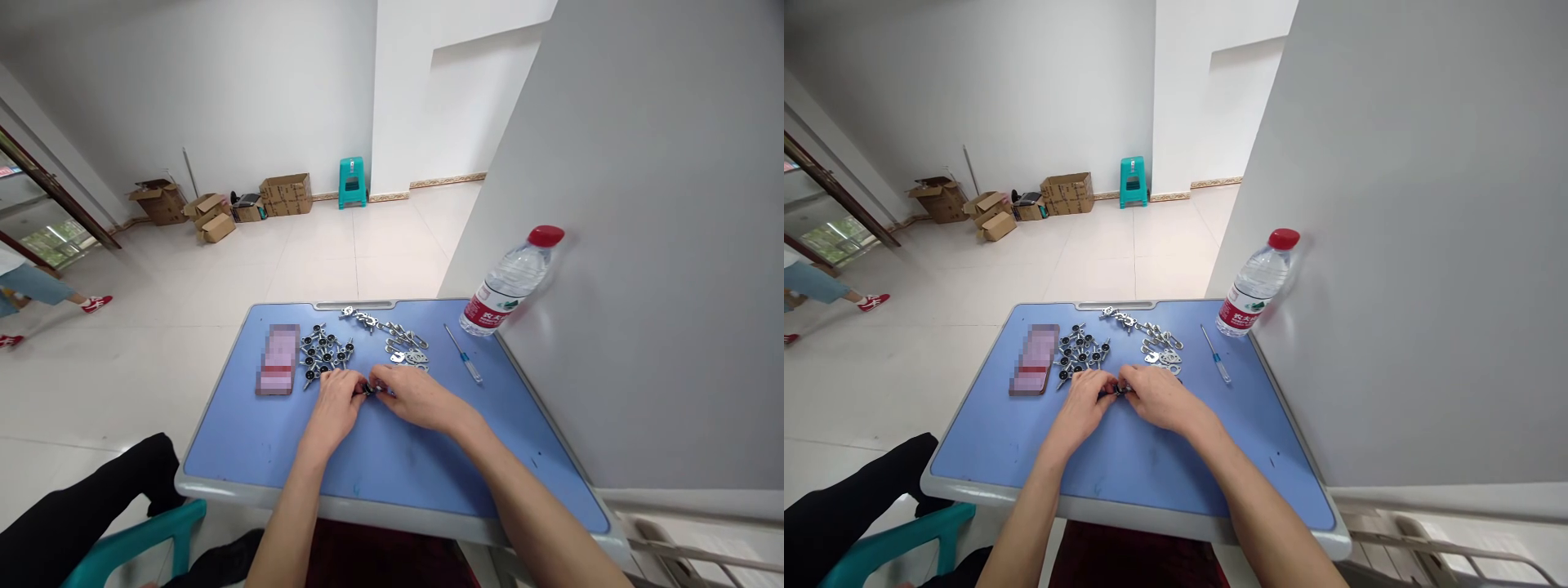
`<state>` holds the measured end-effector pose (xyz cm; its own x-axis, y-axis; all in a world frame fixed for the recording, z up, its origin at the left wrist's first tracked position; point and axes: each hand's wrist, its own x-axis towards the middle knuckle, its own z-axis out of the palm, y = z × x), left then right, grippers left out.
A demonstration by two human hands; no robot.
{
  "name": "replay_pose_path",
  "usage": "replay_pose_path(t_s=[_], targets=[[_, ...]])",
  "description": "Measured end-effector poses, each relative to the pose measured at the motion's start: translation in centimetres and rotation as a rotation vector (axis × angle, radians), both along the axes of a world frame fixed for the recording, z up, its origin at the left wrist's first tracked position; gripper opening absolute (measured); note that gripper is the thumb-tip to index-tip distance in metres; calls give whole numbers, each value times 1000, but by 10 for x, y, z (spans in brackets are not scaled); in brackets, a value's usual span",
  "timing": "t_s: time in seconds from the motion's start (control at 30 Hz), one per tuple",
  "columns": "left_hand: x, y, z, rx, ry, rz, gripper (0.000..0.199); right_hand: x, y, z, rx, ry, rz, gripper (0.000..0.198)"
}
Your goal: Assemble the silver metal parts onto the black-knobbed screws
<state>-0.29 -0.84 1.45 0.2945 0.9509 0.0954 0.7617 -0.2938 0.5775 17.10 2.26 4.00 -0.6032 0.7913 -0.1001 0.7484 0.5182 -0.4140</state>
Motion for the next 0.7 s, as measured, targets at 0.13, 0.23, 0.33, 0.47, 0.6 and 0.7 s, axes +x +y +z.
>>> replay_pose_path(t_s=[0.13,0.23,0.33,0.47,0.6,0.7], targets=[[1,-1,3,7,10,1,15,-4,-2,1,5,-17,18,14],[1,-1,4,12,17,6,15,-6,-3,-1,20,-22,17,13],[1,-1,4,17,34,14,15,-8,-3,-3,34,-37,18,15],[2,0,4,17,34,21,14,-8,-2,-4,50,-30,25,19],[2,-1,5,2,11,35,11,-4,1,-1,18,66,-8,19],[3,-1,8,0,-18,61,10,-1,3,0,-12,164,-57,19]])
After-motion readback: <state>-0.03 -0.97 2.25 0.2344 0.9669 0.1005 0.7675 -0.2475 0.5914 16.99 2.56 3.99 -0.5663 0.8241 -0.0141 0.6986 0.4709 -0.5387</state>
